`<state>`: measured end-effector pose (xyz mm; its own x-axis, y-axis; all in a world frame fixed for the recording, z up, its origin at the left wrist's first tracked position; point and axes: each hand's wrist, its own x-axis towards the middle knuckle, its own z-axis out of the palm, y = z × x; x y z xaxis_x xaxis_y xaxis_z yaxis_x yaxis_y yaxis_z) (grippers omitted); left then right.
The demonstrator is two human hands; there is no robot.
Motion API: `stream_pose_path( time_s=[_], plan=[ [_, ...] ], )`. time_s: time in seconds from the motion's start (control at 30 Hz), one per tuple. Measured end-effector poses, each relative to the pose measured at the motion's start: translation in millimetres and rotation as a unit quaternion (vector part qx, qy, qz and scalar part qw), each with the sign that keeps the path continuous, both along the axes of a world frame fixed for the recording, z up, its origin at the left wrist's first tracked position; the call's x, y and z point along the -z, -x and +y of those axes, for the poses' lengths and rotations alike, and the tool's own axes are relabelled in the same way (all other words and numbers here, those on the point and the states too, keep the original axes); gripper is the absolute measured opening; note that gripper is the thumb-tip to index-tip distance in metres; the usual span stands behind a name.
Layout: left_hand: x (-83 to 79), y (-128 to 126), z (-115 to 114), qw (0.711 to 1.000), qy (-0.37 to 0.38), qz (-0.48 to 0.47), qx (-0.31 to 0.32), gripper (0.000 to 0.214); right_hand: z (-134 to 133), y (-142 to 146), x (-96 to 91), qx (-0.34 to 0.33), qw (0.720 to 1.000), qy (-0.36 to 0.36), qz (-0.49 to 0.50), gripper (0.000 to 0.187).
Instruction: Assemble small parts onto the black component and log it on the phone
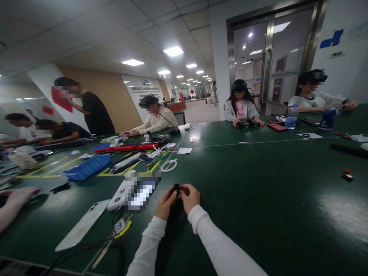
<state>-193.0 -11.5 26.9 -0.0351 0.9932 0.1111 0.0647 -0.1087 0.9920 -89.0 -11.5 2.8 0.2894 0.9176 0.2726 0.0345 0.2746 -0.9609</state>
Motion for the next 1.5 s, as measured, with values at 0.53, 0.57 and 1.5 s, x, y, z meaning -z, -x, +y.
stream_pose_path(
  time_s=[0.53,0.57,1.5],
  plan=[
    [5.3,3.0,1.4,0.999,0.02,0.015,0.028,0.053,-1.0,-0.4,-2.0,0.016,1.0,-0.001,0.006,0.016],
    [5.3,3.3,1.1,0.999,0.021,0.016,0.029,0.054,-1.2,-0.4,-2.1,0.016,1.0,0.0,0.008,0.015],
    [1.0,-3.1,22.4,0.992,0.035,-0.065,-0.098,0.039,-5.6,-28.0,-7.6,0.014,0.998,0.017,-0.055,0.038]
  ],
)
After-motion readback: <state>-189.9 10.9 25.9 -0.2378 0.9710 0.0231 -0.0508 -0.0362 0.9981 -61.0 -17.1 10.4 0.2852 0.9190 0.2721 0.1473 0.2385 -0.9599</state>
